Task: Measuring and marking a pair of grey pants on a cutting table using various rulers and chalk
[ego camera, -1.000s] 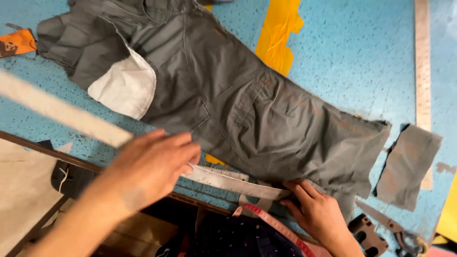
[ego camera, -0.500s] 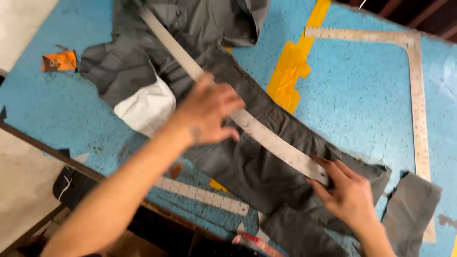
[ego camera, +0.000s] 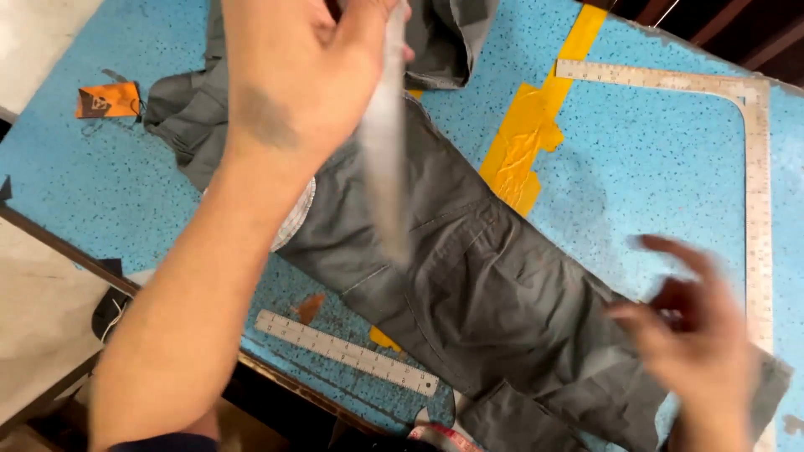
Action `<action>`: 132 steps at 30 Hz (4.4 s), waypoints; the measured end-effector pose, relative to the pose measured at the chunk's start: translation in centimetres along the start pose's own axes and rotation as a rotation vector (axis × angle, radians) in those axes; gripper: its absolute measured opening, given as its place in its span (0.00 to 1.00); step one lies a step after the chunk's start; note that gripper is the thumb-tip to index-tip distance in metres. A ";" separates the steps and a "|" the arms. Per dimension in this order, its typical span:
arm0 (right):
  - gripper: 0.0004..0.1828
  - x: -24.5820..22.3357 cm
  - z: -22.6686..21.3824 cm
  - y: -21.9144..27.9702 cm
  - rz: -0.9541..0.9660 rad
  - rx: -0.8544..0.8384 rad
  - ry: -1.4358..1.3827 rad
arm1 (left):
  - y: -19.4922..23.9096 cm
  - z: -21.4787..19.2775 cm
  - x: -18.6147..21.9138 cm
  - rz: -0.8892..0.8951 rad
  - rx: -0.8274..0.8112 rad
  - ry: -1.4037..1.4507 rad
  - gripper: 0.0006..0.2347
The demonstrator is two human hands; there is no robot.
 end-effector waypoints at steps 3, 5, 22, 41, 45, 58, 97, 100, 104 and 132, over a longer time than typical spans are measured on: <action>0.46 1.6 5.9 0.7 -0.247 -0.271 0.230 | 2.0 4.2 -2.3 -0.226 0.131 0.425 0.07; 0.45 3.1 9.1 1.2 -0.266 -0.409 0.334 | 6.5 9.9 -5.9 -0.979 0.287 1.132 0.09; 0.29 18.3 5.0 0.7 -0.105 -0.018 0.757 | 7.9 19.5 -17.6 -0.273 -0.410 -0.423 0.15; 0.27 13.8 14.4 -10.2 -0.119 -0.214 0.461 | 8.9 20.7 -26.2 -0.118 -0.463 -0.309 0.04; 0.24 13.1 24.1 -17.2 -0.262 -0.275 0.216 | 9.4 20.7 -25.2 -0.087 -0.362 -0.272 0.05; 0.11 14.4 33.0 -19.5 -0.104 -0.266 0.344 | 9.0 18.6 -23.7 -0.057 -0.385 -0.227 0.06; 0.16 16.4 36.9 -28.2 -0.062 -0.545 0.214 | 15.1 20.1 -22.8 -0.379 -0.222 -0.406 0.24; 0.14 16.8 36.8 -28.1 -0.051 -0.514 0.218 | 15.5 20.2 -22.6 -0.389 -0.202 -0.388 0.24; 0.15 16.4 36.6 -28.1 -0.070 -0.478 0.210 | 15.4 19.8 -22.4 -0.400 -0.158 -0.354 0.24; 0.17 15.9 23.1 -21.6 -0.216 -0.296 0.301 | 13.9 17.4 -21.1 -0.614 -0.633 -0.363 0.29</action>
Point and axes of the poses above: each hand's wrist, its own y-axis away from the middle knuckle, its own z-axis out of the palm, x = y × z, the point moved 2 cm from there along -y, towards the middle knuckle, and after that the axes turned 6 degrees about -z, right-handed, at the moved point
